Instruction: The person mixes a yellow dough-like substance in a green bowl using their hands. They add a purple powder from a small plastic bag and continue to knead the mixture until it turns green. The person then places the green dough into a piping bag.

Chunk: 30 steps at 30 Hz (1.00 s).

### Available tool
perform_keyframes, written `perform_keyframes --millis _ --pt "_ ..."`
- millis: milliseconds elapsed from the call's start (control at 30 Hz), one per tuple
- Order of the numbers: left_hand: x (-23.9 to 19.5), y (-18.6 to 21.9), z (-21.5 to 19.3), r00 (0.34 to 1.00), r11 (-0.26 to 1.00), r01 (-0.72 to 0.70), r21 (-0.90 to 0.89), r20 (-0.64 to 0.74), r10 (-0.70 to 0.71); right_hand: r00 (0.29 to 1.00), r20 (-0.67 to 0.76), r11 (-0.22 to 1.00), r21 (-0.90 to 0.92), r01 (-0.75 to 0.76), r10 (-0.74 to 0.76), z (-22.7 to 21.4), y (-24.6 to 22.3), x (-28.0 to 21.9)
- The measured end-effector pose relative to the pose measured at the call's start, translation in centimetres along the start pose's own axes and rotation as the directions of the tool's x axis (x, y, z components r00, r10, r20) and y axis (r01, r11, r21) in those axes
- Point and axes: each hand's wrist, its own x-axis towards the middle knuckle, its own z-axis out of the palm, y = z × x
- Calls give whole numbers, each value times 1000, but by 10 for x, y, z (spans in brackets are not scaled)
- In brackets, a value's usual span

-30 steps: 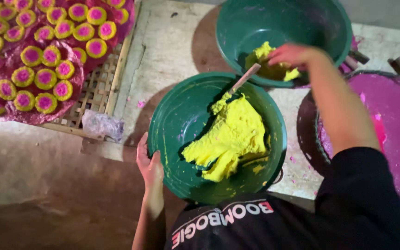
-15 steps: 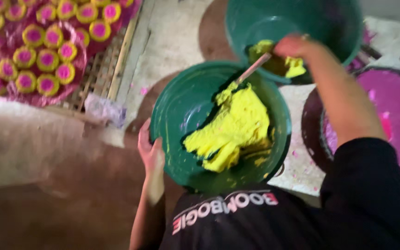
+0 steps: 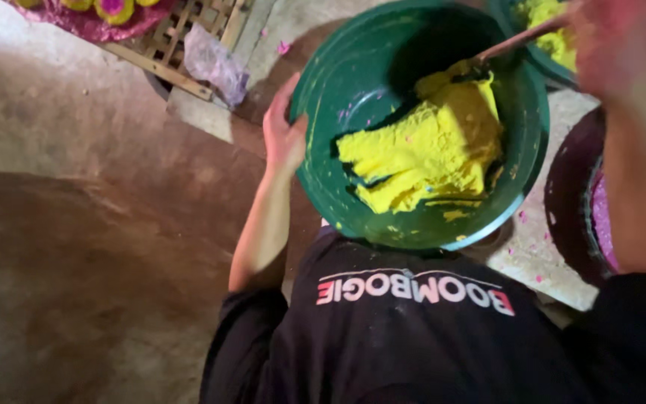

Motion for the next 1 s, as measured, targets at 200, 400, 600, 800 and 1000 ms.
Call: perform_keyframes --millis 200,400,600,800,1000 --pt "32 -19 -5 997 998 37 55 70 -41 744 520 907 225 355 -420 47 -122 -31" --pt "31 -30 -7 994 993 -44 -113 91 55 757 379 831 408 380 -532 138 -182 -2" --pt "29 -31 -10 995 996 68 -52 78 -64 721 673 920 -162 358 -163 235 -225 -2" --pt "31 -25 -6 987 961 144 -236 98 -123 590 655 543 -312 780 -472 249 -227 -50" --pt "27 -28 -11 991 991 112 -72 80 -106 655 438 742 44 669 -616 244 -156 -92"
